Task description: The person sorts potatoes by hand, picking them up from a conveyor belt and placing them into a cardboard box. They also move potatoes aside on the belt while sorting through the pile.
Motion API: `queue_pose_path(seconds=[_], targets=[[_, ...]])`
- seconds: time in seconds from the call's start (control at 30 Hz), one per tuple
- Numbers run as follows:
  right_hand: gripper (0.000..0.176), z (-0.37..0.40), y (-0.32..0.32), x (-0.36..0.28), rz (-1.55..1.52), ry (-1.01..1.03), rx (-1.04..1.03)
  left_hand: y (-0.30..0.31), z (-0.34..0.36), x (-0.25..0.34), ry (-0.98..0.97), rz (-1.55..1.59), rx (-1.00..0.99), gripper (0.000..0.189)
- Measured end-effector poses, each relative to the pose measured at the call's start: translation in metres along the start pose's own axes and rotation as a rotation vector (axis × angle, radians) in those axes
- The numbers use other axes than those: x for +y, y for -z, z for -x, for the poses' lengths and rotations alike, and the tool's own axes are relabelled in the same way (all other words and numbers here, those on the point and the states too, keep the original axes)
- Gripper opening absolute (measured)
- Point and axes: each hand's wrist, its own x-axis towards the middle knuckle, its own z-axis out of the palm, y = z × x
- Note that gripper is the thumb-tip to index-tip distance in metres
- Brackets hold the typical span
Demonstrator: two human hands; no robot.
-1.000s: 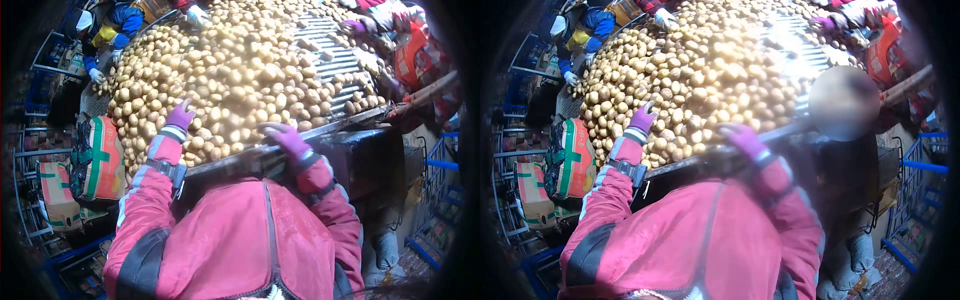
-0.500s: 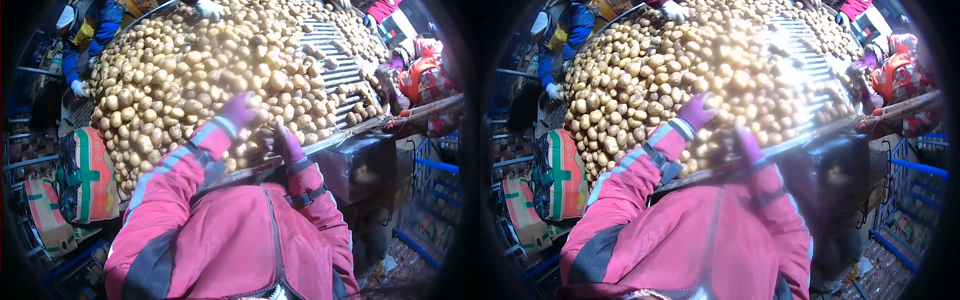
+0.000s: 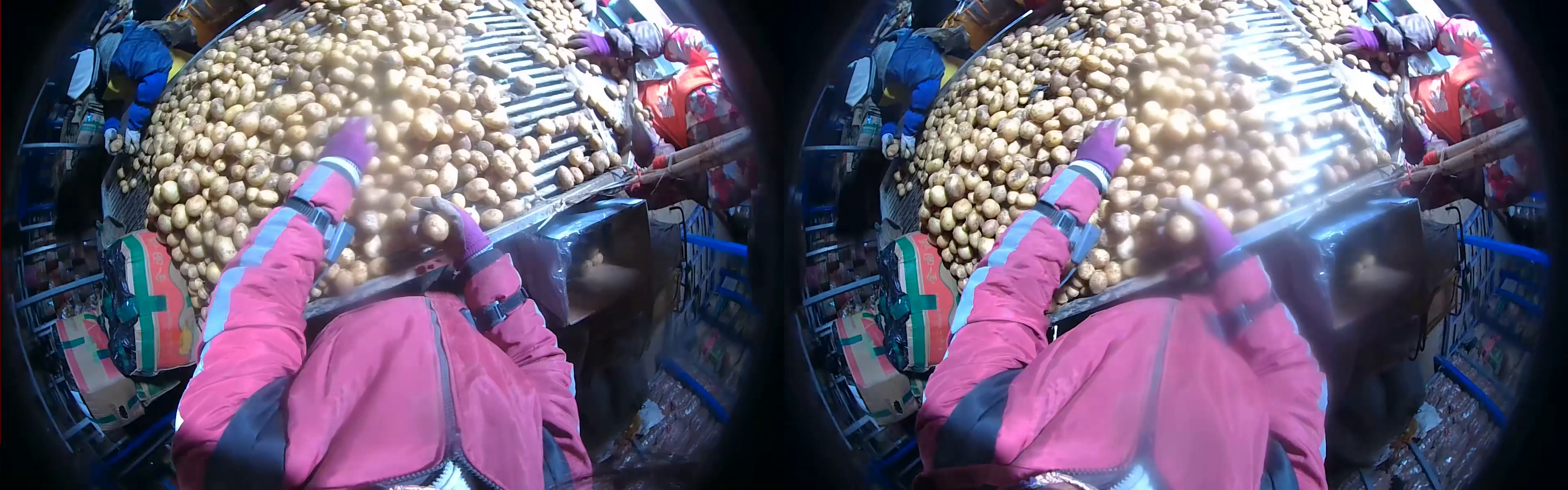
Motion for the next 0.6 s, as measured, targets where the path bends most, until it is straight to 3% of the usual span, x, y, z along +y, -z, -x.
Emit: queue_pose_path(seconds=[0.07, 0.1, 0.13, 0.17, 0.23, 0.27, 0.33, 0.37, 0.43, 0.47, 0.5, 0.53, 0.6], targets=[[0.033, -0.007, 0.026, 0.010, 0.492, 0.301, -0.080, 0.002, -0.015, 0.007, 0.105, 0.003, -0.018, 0.059], [0.037, -0.009, 0.036, 0.012, 0.786, 0.494, -0.076, 0.015, -0.016, 0.017, 0.256, 0.309, -0.114, 0.054], [0.043, -0.011, 0.047, 0.014, 1.032, 0.691, -0.029, 0.015, -0.014, 0.016, 0.212, 0.293, -0.076, 0.051], [0.044, -0.009, 0.049, 0.007, 1.033, 0.760, -0.055, 0.023, -0.007, 0.033, 0.240, 0.536, -0.132, 0.051], [0.040, 0.005, 0.044, -0.007, 0.678, 0.588, -0.059, 0.055, 0.024, 0.097, 0.268, 0.935, -0.280, 0.051], [0.037, 0.013, 0.031, -0.018, 0.326, 0.352, -0.043, 0.065, 0.039, 0.133, 0.264, 1.092, -0.366, 0.051], [0.038, 0.022, 0.029, -0.028, -0.070, 0.042, -0.026, 0.061, 0.062, 0.165, -0.270, 0.476, -0.402, 0.054], [0.042, 0.026, 0.034, -0.030, -0.119, -0.030, -0.018, 0.057, 0.066, 0.176, -0.312, 0.277, -0.360, 0.052], [0.048, 0.039, 0.034, -0.027, -0.140, 0.041, 0.121, 0.062, 0.049, 0.182, -0.038, 0.557, -0.457, 0.049], [0.048, 0.045, 0.052, -0.022, -0.045, 0.120, 0.083, 0.068, 0.035, 0.185, 0.102, 0.694, -0.502, 0.048], [0.049, 0.055, 0.062, -0.031, 0.050, 0.200, 0.044, 0.059, 0.019, 0.175, 0.085, 0.696, -0.406, 0.044], [0.049, 0.074, 0.071, -0.039, -0.075, 0.152, 0.014, 0.052, 0.011, 0.164, 0.236, 0.851, -0.352, 0.041], [0.050, 0.118, 0.069, -0.070, -0.258, 0.132, 0.059, 0.018, -0.022, 0.115, 0.035, 0.438, -0.180, 0.040]])
